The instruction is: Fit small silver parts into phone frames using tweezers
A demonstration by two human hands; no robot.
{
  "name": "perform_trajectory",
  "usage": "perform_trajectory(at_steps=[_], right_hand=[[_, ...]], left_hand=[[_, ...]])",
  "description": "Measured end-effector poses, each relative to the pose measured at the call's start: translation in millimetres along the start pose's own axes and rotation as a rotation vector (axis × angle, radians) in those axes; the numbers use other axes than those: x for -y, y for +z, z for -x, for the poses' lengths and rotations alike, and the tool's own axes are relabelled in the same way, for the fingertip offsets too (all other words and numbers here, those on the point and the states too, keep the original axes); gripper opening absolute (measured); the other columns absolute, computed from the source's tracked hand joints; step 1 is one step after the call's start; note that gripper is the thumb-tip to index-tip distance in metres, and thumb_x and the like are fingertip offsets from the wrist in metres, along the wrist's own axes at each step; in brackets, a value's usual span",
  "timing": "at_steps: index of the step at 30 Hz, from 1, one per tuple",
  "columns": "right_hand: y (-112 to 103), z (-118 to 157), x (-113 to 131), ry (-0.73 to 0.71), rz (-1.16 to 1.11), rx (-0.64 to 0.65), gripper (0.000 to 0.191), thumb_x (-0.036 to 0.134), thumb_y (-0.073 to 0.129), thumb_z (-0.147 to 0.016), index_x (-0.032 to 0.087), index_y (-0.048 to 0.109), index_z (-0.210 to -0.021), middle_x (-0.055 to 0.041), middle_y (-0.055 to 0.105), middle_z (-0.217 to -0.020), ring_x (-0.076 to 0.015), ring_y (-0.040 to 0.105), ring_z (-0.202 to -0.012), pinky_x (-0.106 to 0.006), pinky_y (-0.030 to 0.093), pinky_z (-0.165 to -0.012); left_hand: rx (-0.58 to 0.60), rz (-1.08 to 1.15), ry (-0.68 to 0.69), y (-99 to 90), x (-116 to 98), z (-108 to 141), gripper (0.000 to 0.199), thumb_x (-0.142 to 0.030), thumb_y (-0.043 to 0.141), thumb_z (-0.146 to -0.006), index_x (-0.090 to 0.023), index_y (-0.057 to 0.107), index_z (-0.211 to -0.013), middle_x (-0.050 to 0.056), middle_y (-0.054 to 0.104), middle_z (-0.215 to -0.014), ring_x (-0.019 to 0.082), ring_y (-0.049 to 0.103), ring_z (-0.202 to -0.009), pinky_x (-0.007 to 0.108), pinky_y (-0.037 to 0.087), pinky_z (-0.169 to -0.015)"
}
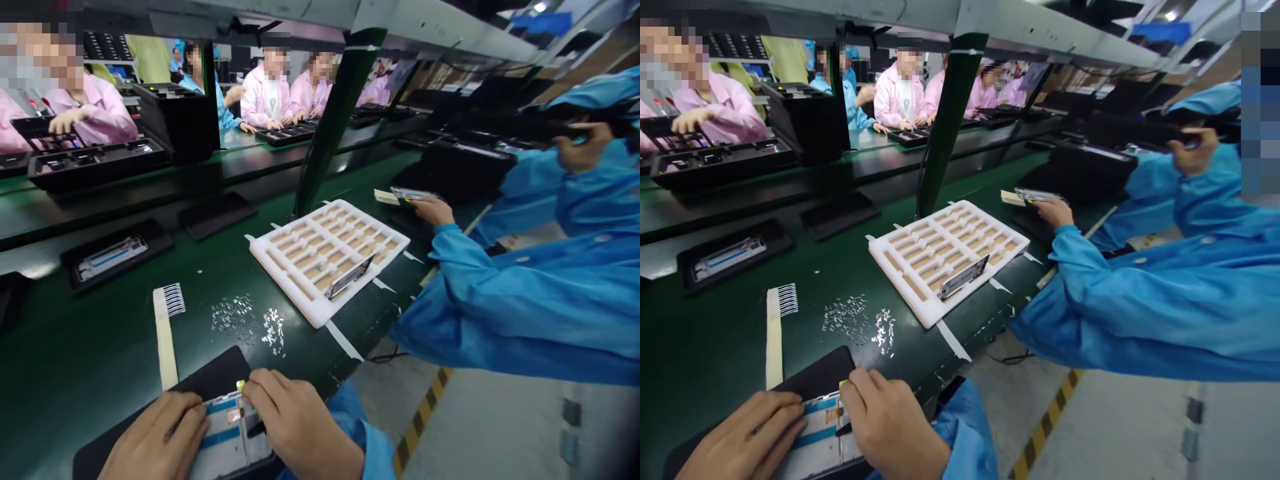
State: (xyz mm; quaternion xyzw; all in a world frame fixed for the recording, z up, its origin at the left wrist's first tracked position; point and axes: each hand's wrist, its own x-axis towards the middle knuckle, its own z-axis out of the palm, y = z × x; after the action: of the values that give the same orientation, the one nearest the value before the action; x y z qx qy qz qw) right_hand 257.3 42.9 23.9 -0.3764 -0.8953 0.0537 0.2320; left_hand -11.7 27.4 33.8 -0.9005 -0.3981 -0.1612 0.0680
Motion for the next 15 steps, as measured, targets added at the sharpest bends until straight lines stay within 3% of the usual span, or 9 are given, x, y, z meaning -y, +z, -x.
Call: perform_trajectory(at_steps=[3,8,15], right_hand=[[2,0,0,-0.016,0.043,0.01,0.018,0.004,0.052,-0.107,0.011,0.067,-0.115,-0.0089,0.073,-0.096,-0.0255,0.073,-0.077,-0.034,0.05,-0.055],[0,-2,4,-0.037,0.094,-0.014,0.016,0.003,0.054,-0.105,0.011,0.067,-0.111,-0.0085,0.073,-0.094,-0.0249,0.07,-0.073,-0.035,0.045,-0.049],[1,-3,5,-0.078,0.185,0.031,0.015,0.006,0.058,-0.101,0.01,0.072,-0.105,-0.0115,0.077,-0.094,-0.0256,0.067,-0.069,-0.036,0.042,-0.047]], left_hand=[[0.083,-0.074,0.06,3.0,-1,8,0.04,-0.027,0.035,-0.112,-0.028,0.076,-0.116,0.002,0.083,-0.111,0.019,0.082,-0.096,0.026,0.067,-0.081],[0.11,-0.107,0.114,4.6,-1,13,0.035,-0.026,0.042,-0.109,-0.027,0.074,-0.124,0.003,0.082,-0.116,0.021,0.082,-0.101,0.027,0.067,-0.083],[0.03,-0.064,0.061,21.5,-9,20,0.047,-0.045,0.035,-0.112,-0.027,0.068,-0.141,0.007,0.082,-0.121,0.024,0.079,-0.11,0.031,0.065,-0.096]])
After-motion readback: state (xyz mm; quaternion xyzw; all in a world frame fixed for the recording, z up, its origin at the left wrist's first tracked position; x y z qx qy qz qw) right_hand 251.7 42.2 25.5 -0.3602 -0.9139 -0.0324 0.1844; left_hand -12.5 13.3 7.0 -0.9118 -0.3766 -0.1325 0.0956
